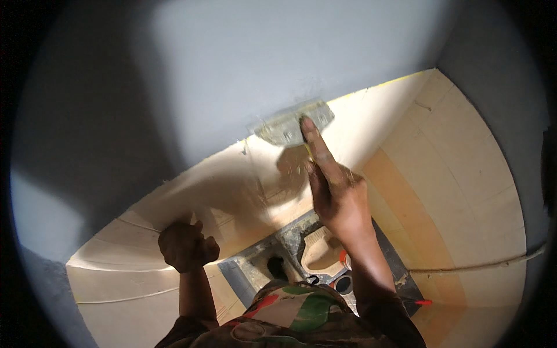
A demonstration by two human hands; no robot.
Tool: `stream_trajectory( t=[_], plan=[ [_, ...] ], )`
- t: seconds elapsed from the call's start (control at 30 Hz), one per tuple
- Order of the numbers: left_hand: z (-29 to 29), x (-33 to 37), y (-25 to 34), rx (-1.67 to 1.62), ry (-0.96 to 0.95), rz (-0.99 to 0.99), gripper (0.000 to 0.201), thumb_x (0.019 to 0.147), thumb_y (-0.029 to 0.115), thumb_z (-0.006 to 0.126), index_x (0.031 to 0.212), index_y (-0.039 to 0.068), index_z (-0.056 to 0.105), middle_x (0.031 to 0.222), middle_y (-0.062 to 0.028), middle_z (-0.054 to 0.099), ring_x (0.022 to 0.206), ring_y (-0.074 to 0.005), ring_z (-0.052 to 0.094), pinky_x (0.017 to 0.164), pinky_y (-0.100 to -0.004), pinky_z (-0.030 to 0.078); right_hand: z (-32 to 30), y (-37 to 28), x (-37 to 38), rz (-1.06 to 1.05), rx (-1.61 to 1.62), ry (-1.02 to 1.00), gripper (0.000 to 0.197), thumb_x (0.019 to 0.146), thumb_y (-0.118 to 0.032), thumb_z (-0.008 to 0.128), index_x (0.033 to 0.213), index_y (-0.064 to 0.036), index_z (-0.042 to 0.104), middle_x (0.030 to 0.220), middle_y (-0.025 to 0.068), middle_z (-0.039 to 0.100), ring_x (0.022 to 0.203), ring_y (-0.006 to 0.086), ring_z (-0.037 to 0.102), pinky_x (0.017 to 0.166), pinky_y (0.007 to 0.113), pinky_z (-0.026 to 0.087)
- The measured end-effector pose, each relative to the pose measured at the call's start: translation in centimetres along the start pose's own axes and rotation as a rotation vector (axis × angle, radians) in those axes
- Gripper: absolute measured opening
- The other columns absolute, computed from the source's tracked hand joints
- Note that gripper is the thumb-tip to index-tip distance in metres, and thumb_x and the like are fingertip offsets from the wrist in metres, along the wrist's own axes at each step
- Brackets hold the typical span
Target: The person uses a scraper to remove residue from tiled walls in a bathroom corner. They scrape the grout lines and the intersection between the tiles and the wall, occasionally wiping away debris with their hand.
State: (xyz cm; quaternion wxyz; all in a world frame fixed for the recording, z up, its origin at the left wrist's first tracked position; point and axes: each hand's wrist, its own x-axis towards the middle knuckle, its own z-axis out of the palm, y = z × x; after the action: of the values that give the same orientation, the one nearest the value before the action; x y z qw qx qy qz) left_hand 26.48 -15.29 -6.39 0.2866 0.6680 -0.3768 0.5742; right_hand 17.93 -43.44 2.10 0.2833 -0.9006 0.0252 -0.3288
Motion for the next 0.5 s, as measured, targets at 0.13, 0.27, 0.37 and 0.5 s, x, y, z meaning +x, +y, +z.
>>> stream_trajectory(
  t=[0.13,0.27,0.37,0.5],
  plan=[
    [-0.9,0.1,0.0,0.011,-0.014,0.056,0.034,0.090,0.037,0.069,0.083,0.004,0.072,0.059,-0.0024,0.059,0.052,-0.0201,0.061,0.055,-0.0318,0.052,0.9,2.5,-2.2,0.036,-0.035,-0.026,0.065,0.097,0.000,0.064,0.156,-0.0193,0.045,0.099,0.0188,0.073,0.056,0.0280,0.054,0.062,0.031,0.054],
    [-0.6,0.2,0.2,0.014,-0.034,0.040,0.035,0.090,0.037,0.069,0.084,0.003,0.072,0.058,-0.0023,0.059,0.053,-0.0199,0.061,0.056,-0.0329,0.052,1.1,2.4,-1.1,0.020,0.000,0.037,0.064,0.097,-0.002,0.065,0.156,-0.0191,0.046,0.094,0.0200,0.072,0.055,0.0258,0.053,0.060,0.031,0.052],
    [-0.1,0.5,0.2,-0.020,0.019,0.040,0.035,0.089,0.037,0.069,0.085,0.003,0.073,0.058,-0.0021,0.059,0.053,-0.0196,0.061,0.057,-0.0331,0.053,1.2,3.8,-1.7,-0.025,-0.018,0.059,0.066,0.097,-0.002,0.066,0.156,-0.0202,0.045,0.091,0.0201,0.070,0.053,0.0266,0.050,0.058,0.030,0.050],
    [-0.5,0.1,-0.1,0.054,0.001,0.051,0.035,0.088,0.036,0.069,0.086,0.001,0.074,0.058,-0.0018,0.059,0.052,-0.0192,0.061,0.058,-0.0324,0.054,0.4,1.3,0.6,-0.030,0.013,0.071,0.068,0.097,-0.003,0.066,0.157,-0.0228,0.043,0.084,0.0194,0.067,0.054,0.0298,0.049,0.058,0.031,0.049]
  ],
)
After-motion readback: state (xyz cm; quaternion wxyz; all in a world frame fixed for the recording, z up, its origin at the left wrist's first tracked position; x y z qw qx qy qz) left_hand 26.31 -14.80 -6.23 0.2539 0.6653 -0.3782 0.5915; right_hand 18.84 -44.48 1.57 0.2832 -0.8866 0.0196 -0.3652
